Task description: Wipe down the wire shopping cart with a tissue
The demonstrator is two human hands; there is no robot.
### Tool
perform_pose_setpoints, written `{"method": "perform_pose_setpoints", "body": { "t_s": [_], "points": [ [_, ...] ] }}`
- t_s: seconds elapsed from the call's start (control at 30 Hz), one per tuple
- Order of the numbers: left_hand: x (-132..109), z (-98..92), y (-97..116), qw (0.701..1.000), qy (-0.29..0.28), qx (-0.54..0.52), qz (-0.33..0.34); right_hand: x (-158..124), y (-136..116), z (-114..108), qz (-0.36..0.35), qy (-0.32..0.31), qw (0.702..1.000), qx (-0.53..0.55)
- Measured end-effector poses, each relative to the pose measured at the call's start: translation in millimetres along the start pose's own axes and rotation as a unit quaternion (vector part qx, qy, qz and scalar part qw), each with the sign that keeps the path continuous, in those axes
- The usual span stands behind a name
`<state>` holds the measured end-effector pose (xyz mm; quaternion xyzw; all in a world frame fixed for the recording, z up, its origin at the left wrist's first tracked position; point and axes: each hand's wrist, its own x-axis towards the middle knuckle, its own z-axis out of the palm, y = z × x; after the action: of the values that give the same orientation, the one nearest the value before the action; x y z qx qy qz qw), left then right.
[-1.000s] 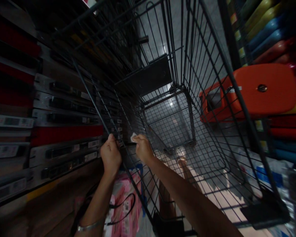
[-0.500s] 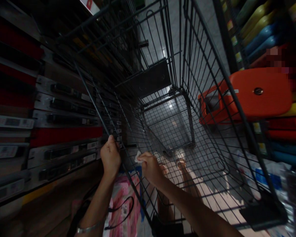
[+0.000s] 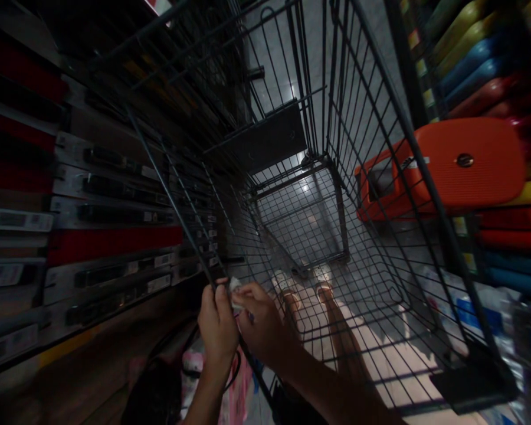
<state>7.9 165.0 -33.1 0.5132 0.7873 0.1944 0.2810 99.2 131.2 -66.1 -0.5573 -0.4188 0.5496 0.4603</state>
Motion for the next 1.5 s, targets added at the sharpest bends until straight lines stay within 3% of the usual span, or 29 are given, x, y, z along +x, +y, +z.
{"method": "perform_pose_setpoints", "body": {
  "t_s": [0.1, 0.27, 0.4, 0.67, 0.77, 0.93, 1.27, 1.5],
  "points": [
    [-1, 2.5, -2, 1.0, -0.005, -0.004, 0.006, -6, 15, 5, -0.012, -0.031, 0.998, -0.044],
    [2, 4.5, -1, 1.0, 0.0, -0.013, 0.008, -9, 53, 1, 0.055, -0.027, 0.995, -0.083],
    [1, 5.3, -2, 1.0, 0.003, -0.019, 0.006, -5, 66, 3, 0.087, -0.028, 0.991, -0.094],
    [-1, 9.9, -7, 0.999, 0.002, -0.048, -0.009, 18, 97, -20, 0.177, 0.081, 0.973, -0.124],
    [-2, 11.5, -8, 0.998, 0.002, -0.057, -0.014, 21, 102, -12, 0.183, 0.072, 0.975, -0.101],
    [-2, 12.2, -9, 0.998, 0.0, -0.063, -0.015, 11, 83, 8, 0.185, 0.052, 0.98, -0.045],
    [3, 7.9, -4, 0.998, -0.01, -0.06, 0.0, -14, 4, -1, 0.159, 0.028, 0.984, 0.07],
    [3, 7.2, -3, 0.998, -0.011, -0.059, -0.008, -23, -2, 6, 0.154, 0.04, 0.984, 0.081]
  ]
}}
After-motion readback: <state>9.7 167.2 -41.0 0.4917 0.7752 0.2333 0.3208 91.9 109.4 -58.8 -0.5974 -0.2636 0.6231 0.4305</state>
